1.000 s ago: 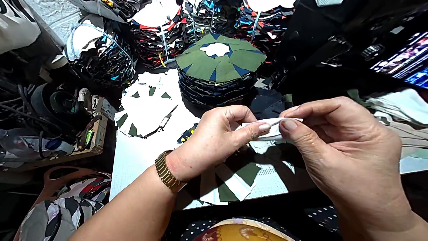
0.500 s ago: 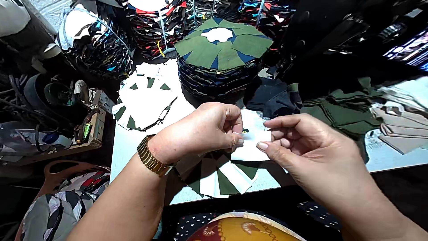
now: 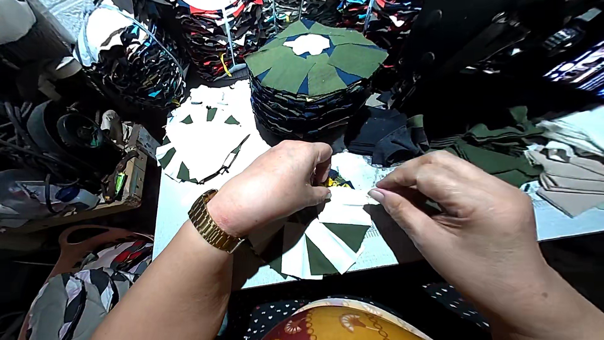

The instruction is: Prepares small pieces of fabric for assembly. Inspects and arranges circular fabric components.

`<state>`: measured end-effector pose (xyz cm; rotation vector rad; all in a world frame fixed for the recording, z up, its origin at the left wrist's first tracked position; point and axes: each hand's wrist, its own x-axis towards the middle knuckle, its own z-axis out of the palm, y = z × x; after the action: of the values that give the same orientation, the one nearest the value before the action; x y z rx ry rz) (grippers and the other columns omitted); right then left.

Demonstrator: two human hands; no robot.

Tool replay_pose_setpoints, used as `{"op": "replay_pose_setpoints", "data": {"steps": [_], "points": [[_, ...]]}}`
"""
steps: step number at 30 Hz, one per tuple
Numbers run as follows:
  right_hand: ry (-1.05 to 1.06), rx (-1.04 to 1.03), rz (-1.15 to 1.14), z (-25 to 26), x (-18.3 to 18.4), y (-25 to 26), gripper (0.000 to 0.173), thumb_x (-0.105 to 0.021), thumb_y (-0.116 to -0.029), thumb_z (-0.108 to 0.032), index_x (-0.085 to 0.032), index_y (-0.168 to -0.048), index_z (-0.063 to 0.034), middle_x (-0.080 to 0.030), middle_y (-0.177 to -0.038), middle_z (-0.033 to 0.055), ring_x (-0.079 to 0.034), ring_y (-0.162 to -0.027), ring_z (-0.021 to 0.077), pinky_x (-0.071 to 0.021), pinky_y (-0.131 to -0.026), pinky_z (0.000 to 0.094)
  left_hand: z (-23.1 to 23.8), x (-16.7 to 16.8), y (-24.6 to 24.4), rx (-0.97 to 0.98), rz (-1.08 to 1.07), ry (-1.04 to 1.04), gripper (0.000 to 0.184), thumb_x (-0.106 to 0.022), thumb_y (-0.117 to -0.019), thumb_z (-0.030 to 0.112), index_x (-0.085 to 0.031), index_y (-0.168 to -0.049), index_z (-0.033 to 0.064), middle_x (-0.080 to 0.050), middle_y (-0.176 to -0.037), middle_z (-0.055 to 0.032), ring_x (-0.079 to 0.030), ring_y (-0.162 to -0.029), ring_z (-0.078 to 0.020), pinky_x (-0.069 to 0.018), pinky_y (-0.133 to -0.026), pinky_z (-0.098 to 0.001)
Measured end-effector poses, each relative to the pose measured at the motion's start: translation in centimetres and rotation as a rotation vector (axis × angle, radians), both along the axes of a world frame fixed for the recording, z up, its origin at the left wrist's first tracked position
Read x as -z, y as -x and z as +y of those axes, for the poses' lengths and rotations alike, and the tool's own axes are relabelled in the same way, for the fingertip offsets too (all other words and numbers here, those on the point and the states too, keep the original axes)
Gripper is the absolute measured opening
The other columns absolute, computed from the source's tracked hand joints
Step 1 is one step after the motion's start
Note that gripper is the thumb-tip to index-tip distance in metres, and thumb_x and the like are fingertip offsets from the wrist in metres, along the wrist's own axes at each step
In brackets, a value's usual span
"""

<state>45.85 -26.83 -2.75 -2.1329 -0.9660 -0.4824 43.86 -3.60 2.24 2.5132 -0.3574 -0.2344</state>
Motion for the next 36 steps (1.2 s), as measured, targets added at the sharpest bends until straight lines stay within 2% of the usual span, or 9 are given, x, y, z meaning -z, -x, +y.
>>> {"op": "replay_pose_setpoints", "data": {"steps": [4, 7, 10, 12, 16, 19, 21, 28, 36], "points": [[0.051, -0.189, -0.014, 0.9, 0.8, 0.3, 0.018, -0.061, -0.0956, -0.011, -0.078, -0.101, -0.0074, -0.064, -0.096, 0.0041, -0.062, -0.084, 0.0119, -0.0547, -0.071, 0.0275, 0.2, 0.3, 0.2, 0.114, -0.013, 0.013, 0.014, -0.081, -0.0886, 0.02, -0.069, -0.084, 0.0134, -0.064, -0.072, 0.0053, -0.059, -0.062, -0.0047, -0.0504, -0.057, -0.0257], [0.202, -0.208, -0.042, 1.6, 1.9, 0.9, 0.023, -0.058, -0.0934, -0.01, -0.077, -0.106, -0.008, -0.062, -0.099, 0.0062, -0.061, -0.086, 0.0195, -0.0545, -0.068, 0.0329, 0.1, 0.5, 0.1, 0.146, 0.038, -0.094, 0.011, -0.08, -0.0899, 0.023, -0.071, -0.087, 0.0168, -0.066, -0.074, 0.0076, -0.06, -0.064, -0.0048, -0.0525, -0.059, -0.0289], [0.295, -0.175, -0.086, 2.0, 1.7, 1.9, 0.025, -0.056, -0.0932, -0.012, -0.077, -0.107, -0.0059, -0.06, -0.094, 0.0066, -0.06, -0.083, 0.0214, -0.0523, -0.064, 0.0308, 0.1, 0.2, 0.2, 0.137, 0.098, -0.159, 0.01, -0.079, -0.0906, 0.026, -0.072, -0.09, 0.0195, -0.068, -0.078, 0.0095, -0.063, -0.068, -0.0033, -0.0546, -0.064, -0.0286], [0.291, -0.206, -0.033, 1.7, 1.5, 2.0, 0.028, -0.054, -0.0948, -0.017, -0.077, -0.108, -0.0076, -0.058, -0.093, 0.004, -0.058, -0.081, 0.0174, -0.051, -0.062, 0.0281, 0.1, 0.0, 0.2, 0.145, 0.116, -0.162, 0.01, -0.079, -0.0907, 0.026, -0.072, -0.092, 0.0197, -0.068, -0.079, 0.0098, -0.062, -0.068, -0.0034, -0.0541, -0.064, -0.0283], [0.078, -0.337, 0.205, -1.1, 0.1, -0.2, 0.031, -0.052, -0.1004, -0.019, -0.073, -0.123, -0.0148, -0.065, -0.107, -0.0063, -0.063, -0.092, 0.0004, -0.0567, -0.076, 0.0178, 0.7, 0.0, 0.1, 0.176, 0.137, -0.029, 0.007, -0.077, -0.0928, 0.019, -0.072, -0.093, 0.0141, -0.069, -0.078, 0.0062, -0.062, -0.066, -0.003, -0.0537, -0.062, -0.0235], [0.017, -0.118, 0.157, -3.4, -1.3, -1.6, 0.026, -0.055, -0.0981, -0.015, -0.074, -0.115, -0.01, -0.069, -0.108, -0.0014, -0.066, -0.093, 0.0052, -0.059, -0.081, 0.0248, 1.1, -0.1, 0.0, 0.138, 0.089, -0.033, 0.009, -0.075, -0.0949, 0.022, -0.071, -0.092, 0.0139, -0.067, -0.075, 0.0056, -0.061, -0.064, -0.003, -0.0526, -0.06, -0.0237], [-0.01, -0.024, 0.145, -4.7, -1.4, -2.1, 0.02, -0.059, -0.096, -0.016, -0.075, -0.107, -0.0091, -0.069, -0.106, -0.0002, -0.067, -0.091, 0.0056, -0.0587, -0.079, 0.0227, 1.0, -0.1, 0.0, 0.103, 0.071, -0.032, 0.012, -0.075, -0.0951, 0.025, -0.071, -0.091, 0.0148, -0.065, -0.072, 0.0065, -0.059, -0.061, -0.0022, -0.0506, -0.057, -0.0228], [-0.013, -0.018, 0.147, -6.9, -0.5, -2.7, 0.018, -0.065, -0.0939, -0.023, -0.076, -0.103, -0.0117, -0.069, -0.102, -0.0024, -0.066, -0.09, 0.0056, -0.0572, -0.079, 0.0213, 0.7, 0.3, -0.2, 0.054, 0.065, -0.045, 0.014, -0.074, -0.0955, 0.029, -0.07, -0.092, 0.0158, -0.067, -0.074, 0.0074, -0.061, -0.063, -0.0024, -0.0526, -0.059, -0.0236], [0.251, -0.072, 0.063, -8.1, 0.0, -3.2, 0.023, -0.065, -0.0883, -0.025, -0.079, -0.101, -0.0133, -0.069, -0.105, -0.0015, -0.066, -0.095, 0.0065, -0.0575, -0.08, 0.0232, 0.8, 0.6, -0.4, 0.067, -0.02, 0.416, 0.014, -0.07, -0.0977, 0.022, -0.069, -0.092, 0.0093, -0.06, -0.066, 0.0033, -0.054, -0.056, -0.0024, -0.0422, -0.049, -0.0164]]}}
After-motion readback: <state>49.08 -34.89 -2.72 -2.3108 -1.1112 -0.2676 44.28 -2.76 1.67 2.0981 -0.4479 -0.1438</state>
